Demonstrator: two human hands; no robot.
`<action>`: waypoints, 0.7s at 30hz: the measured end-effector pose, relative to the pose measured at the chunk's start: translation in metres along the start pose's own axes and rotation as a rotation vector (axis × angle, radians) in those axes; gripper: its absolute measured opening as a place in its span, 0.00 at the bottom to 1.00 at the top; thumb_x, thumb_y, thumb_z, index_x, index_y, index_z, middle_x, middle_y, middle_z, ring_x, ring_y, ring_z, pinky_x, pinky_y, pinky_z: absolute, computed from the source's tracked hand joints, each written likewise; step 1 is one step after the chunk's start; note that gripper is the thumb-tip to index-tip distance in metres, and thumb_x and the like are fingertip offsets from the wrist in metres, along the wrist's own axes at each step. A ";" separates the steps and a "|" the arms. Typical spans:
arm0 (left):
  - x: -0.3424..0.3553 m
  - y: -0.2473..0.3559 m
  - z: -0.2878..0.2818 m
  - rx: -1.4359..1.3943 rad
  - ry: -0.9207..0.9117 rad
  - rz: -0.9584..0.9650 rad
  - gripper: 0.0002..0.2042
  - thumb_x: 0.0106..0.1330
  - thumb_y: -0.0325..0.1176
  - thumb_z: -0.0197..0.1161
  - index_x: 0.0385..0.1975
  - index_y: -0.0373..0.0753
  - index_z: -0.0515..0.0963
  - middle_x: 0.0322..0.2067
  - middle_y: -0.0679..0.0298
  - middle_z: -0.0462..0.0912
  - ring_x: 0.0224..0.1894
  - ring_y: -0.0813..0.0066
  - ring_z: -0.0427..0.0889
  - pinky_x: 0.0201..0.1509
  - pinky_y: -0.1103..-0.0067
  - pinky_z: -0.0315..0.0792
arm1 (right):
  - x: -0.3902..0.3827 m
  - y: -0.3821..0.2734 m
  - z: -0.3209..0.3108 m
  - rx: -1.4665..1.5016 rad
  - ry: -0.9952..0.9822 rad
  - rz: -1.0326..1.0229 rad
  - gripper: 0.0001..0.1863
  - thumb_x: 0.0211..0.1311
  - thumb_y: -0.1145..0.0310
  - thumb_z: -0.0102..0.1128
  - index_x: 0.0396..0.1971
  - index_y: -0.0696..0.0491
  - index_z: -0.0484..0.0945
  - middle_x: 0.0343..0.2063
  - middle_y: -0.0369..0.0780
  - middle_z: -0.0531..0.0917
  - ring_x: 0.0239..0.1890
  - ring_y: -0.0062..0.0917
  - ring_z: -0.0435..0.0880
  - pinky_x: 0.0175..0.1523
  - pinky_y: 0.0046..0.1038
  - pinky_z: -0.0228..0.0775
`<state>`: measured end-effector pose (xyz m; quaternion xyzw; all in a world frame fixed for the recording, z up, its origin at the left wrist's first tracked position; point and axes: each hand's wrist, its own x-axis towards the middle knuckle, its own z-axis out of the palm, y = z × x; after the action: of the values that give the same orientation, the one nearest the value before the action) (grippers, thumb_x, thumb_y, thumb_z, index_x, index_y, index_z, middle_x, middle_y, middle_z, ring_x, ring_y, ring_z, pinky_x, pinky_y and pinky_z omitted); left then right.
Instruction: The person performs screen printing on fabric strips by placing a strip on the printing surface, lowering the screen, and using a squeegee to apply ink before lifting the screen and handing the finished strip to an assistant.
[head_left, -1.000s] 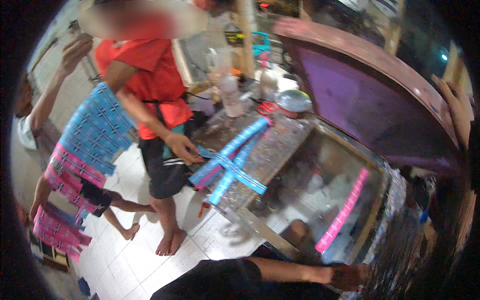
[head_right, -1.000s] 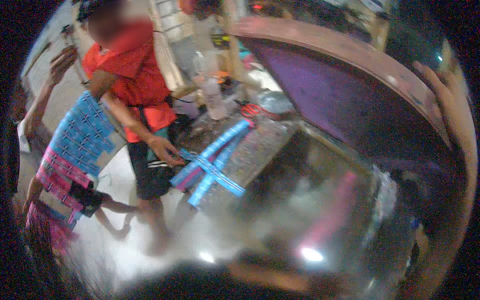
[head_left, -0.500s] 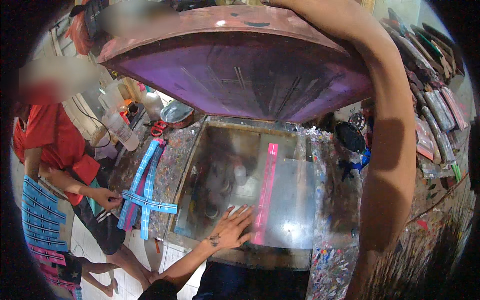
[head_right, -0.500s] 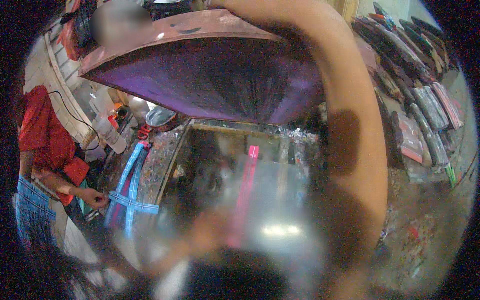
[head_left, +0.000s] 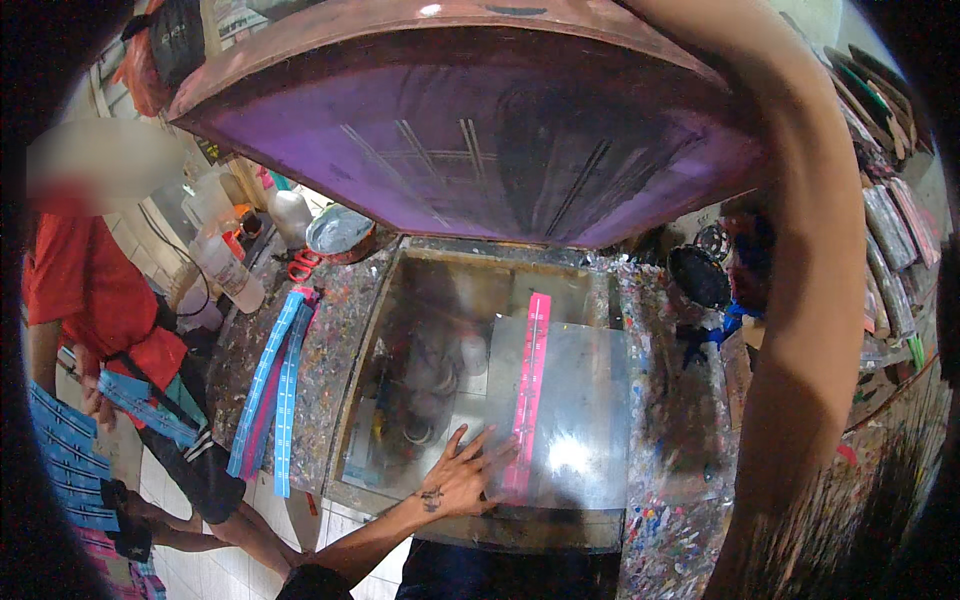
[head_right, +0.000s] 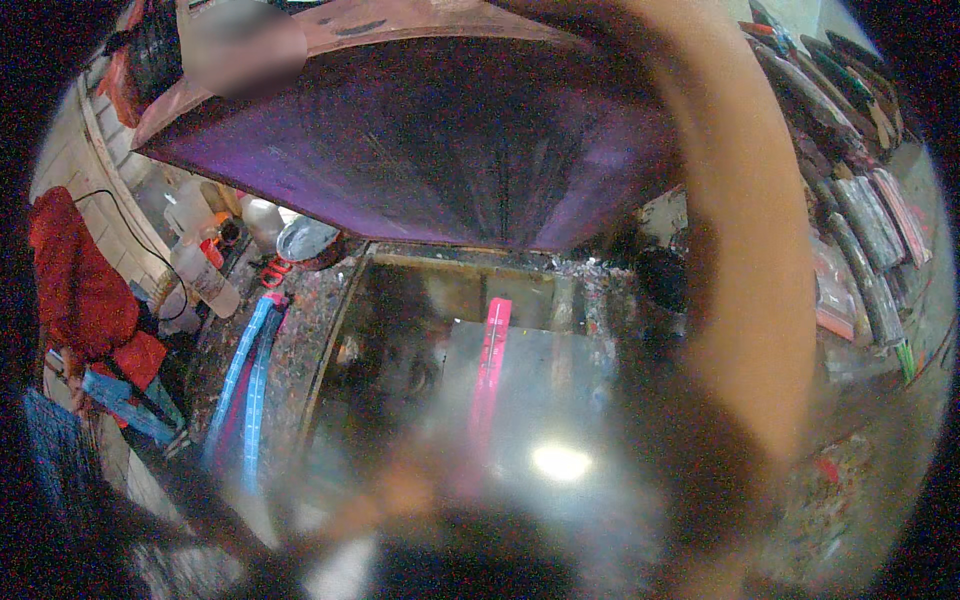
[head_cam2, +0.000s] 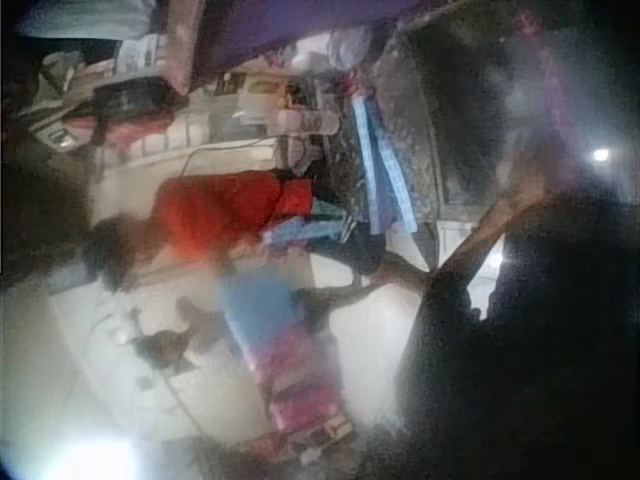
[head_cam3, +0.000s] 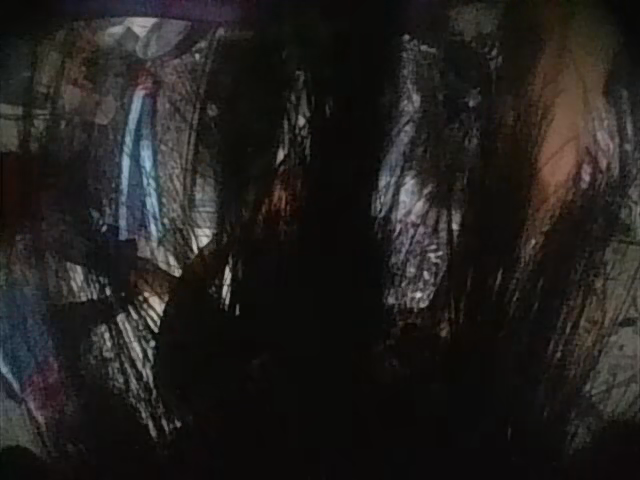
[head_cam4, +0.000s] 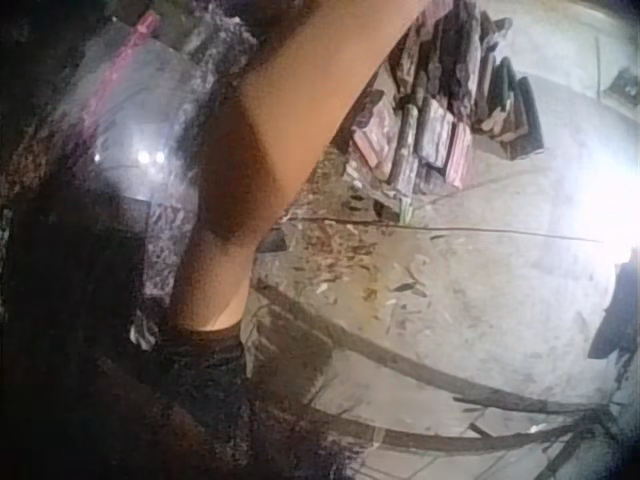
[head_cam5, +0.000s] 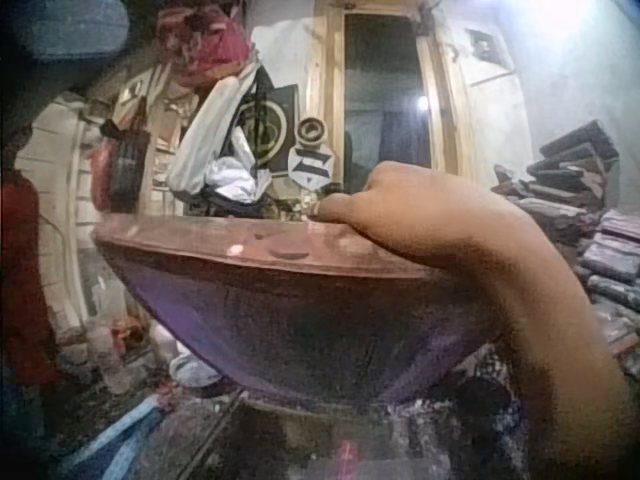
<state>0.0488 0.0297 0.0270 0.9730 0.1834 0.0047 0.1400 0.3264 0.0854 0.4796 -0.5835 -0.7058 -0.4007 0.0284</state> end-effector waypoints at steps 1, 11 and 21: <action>0.000 0.000 -0.002 -0.012 0.002 0.008 0.38 0.70 0.62 0.56 0.75 0.49 0.64 0.78 0.69 0.56 0.81 0.60 0.47 0.82 0.49 0.34 | -0.008 -0.009 -0.013 -0.022 0.034 -0.043 0.22 0.72 0.71 0.50 0.63 0.47 0.77 0.42 0.52 0.86 0.49 0.46 0.86 0.55 0.42 0.77; 0.004 -0.007 0.026 0.034 0.121 0.060 0.37 0.70 0.58 0.57 0.75 0.46 0.64 0.79 0.69 0.56 0.81 0.60 0.48 0.82 0.48 0.34 | 0.000 0.000 -0.011 0.000 -0.055 0.028 0.22 0.74 0.67 0.47 0.65 0.46 0.76 0.45 0.53 0.85 0.50 0.45 0.85 0.55 0.41 0.77; 0.002 -0.004 0.017 0.006 0.109 0.056 0.36 0.73 0.58 0.54 0.76 0.46 0.62 0.79 0.68 0.56 0.82 0.59 0.47 0.81 0.47 0.35 | -0.013 -0.026 -0.036 0.120 -0.112 0.128 0.22 0.76 0.65 0.45 0.65 0.45 0.76 0.45 0.52 0.85 0.48 0.44 0.86 0.54 0.41 0.77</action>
<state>0.0505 0.0295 0.0094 0.9765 0.1635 0.0611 0.1265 0.2932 0.0538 0.4832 -0.6462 -0.6902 -0.3217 0.0496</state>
